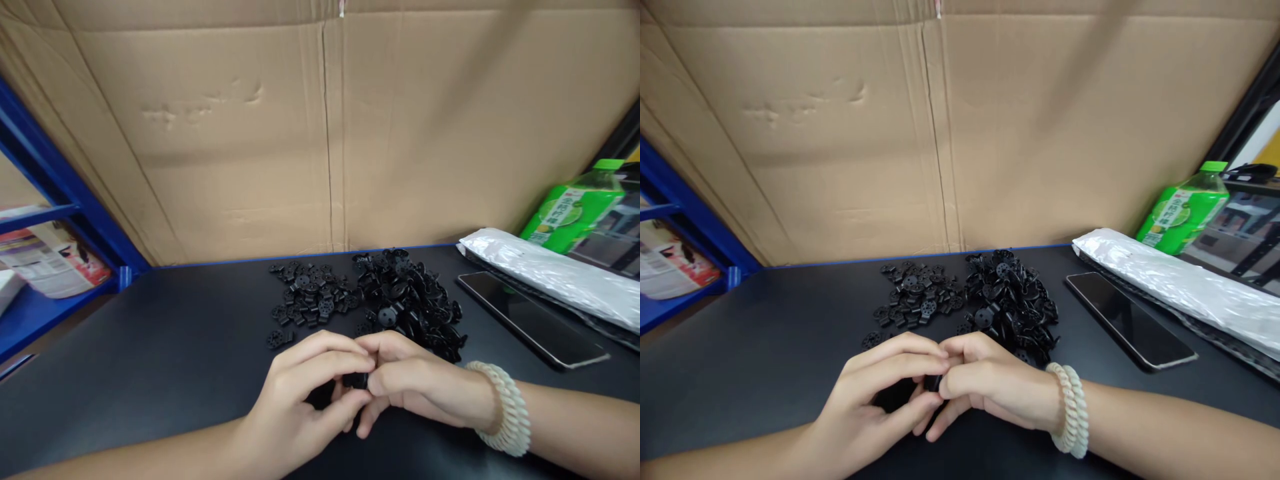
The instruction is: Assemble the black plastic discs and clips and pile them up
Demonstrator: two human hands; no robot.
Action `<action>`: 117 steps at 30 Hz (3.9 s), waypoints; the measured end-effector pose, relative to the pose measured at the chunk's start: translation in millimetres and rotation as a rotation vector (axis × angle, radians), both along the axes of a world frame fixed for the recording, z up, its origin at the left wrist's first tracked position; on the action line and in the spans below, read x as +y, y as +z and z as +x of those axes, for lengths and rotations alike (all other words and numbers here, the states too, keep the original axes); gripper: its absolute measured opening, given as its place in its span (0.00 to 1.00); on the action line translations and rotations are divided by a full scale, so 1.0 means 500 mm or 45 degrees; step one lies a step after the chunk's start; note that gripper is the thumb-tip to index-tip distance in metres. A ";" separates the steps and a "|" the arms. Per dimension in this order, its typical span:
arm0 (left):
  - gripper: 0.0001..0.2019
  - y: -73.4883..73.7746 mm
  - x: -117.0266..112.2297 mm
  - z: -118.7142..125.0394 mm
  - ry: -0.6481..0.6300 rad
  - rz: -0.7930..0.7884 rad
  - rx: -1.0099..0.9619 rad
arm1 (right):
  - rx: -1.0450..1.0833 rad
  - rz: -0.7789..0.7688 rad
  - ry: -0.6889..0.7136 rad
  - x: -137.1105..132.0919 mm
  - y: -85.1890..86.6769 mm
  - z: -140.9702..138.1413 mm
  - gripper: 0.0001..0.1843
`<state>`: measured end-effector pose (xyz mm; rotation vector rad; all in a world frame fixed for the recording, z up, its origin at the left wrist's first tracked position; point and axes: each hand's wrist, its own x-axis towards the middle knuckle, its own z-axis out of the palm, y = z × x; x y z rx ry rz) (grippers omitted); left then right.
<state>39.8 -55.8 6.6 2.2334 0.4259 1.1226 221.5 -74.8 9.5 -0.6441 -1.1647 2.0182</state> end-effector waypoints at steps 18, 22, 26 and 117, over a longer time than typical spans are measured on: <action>0.12 0.010 -0.001 0.008 -0.012 -0.026 -0.005 | -0.185 -0.092 -0.084 -0.008 0.006 -0.011 0.13; 0.11 0.011 -0.004 0.014 0.030 -0.029 0.012 | -0.208 -0.093 -0.111 -0.010 -0.002 -0.017 0.14; 0.10 0.014 -0.008 0.020 0.069 -0.021 -0.010 | -0.182 -0.067 -0.110 -0.010 -0.004 -0.018 0.16; 0.10 0.015 -0.001 -0.003 -0.074 -0.220 0.034 | -0.292 0.258 -0.049 -0.031 -0.018 0.018 0.16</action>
